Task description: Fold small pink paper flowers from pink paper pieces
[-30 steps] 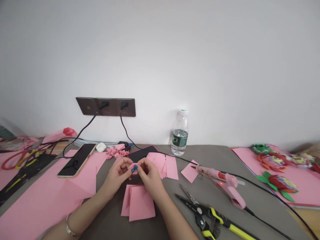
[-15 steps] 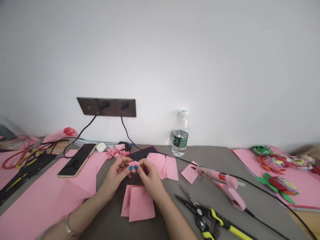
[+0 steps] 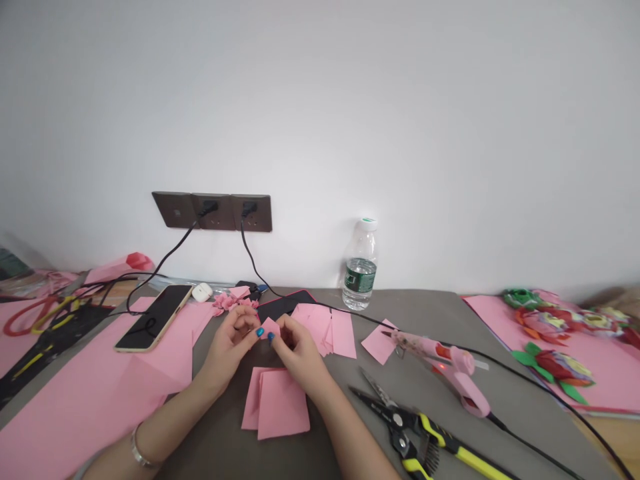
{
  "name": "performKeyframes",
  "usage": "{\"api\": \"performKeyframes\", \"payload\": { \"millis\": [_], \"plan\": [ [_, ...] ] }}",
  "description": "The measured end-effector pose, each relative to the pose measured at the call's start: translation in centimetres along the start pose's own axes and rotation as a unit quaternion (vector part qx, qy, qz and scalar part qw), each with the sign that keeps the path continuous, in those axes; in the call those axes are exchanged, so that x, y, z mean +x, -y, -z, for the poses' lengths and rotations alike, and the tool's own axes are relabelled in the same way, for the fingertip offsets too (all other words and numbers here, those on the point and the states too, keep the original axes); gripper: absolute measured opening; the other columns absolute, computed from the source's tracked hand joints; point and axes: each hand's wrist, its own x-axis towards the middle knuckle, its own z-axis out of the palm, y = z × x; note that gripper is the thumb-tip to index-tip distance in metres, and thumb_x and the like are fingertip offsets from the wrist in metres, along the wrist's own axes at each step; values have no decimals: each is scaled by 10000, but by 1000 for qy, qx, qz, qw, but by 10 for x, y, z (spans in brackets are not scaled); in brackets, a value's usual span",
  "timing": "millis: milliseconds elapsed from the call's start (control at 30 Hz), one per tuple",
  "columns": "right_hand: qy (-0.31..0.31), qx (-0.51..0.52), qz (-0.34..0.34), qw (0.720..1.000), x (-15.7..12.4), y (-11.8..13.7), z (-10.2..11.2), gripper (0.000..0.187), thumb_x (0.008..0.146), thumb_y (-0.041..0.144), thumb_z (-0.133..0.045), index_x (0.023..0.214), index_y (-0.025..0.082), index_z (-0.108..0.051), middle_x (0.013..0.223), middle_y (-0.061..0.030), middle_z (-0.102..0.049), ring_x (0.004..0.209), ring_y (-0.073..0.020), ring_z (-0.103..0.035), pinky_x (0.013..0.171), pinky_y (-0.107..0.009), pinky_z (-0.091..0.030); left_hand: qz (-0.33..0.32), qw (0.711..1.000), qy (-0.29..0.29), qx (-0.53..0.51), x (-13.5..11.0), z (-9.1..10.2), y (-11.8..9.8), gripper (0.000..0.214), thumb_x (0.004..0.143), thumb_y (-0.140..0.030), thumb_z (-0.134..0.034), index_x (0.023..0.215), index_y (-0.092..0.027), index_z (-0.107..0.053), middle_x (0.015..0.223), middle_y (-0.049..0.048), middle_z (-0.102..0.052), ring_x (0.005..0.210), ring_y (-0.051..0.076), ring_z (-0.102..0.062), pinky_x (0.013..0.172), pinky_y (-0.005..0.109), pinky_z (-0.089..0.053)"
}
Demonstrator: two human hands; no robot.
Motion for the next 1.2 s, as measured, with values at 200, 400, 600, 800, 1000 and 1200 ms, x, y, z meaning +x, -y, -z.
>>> {"api": "performKeyframes", "payload": {
  "millis": [200,400,600,800,1000,1200],
  "plan": [
    [2,0,-3,1000,0,-2,0,310,902,474,-566,757,203,-526,697,18,-501,622,-139,-446,591,-263,-353,12,1000,15,8,-1,0,-1,217,769,-333,-724,902,-186,-634,868,26,-627,815,164,-607,701,251,-494],
    [-16,-7,-15,1000,0,-3,-1,361,886,533,-564,745,202,-536,672,18,-506,609,-140,-465,572,-256,-363,9,999,38,28,-1,-2,-5,189,790,-347,-712,815,-171,-647,762,5,-616,717,139,-576,675,239,-470],
    [-36,-4,-3,999,2,-6,-2,338,887,523,-566,765,209,-539,688,15,-504,601,-139,-462,557,-253,-366,15,999,30,28,-2,-3,-5,191,769,-349,-727,815,-180,-649,760,3,-624,712,144,-591,662,240,-478],
    [-59,-6,-3,998,2,-4,-2,341,868,528,-574,741,212,-552,668,20,-479,584,-140,-453,554,-255,-379,27,999,0,35,-2,-1,-6,186,764,-348,-698,867,-199,-657,843,11,-649,648,142,-601,620,264,-503],
    [-76,-1,-17,997,4,-6,0,322,855,504,-573,725,210,-560,626,23,-484,545,-138,-459,541,-259,-391,-2,999,18,29,-2,0,0,231,776,-306,-692,979,-204,-653,984,60,-658,853,185,-633,696,275,-538],
    [-94,16,-18,995,5,-9,1,303,844,500,-593,752,212,-572,641,18,-517,548,-140,-485,530,-255,-403,-17,998,53,40,-4,1,6,292,785,-280,-698,1064,-212,-644,1049,75,-659,895,184,-627,768,291,-544]
  ]
}}
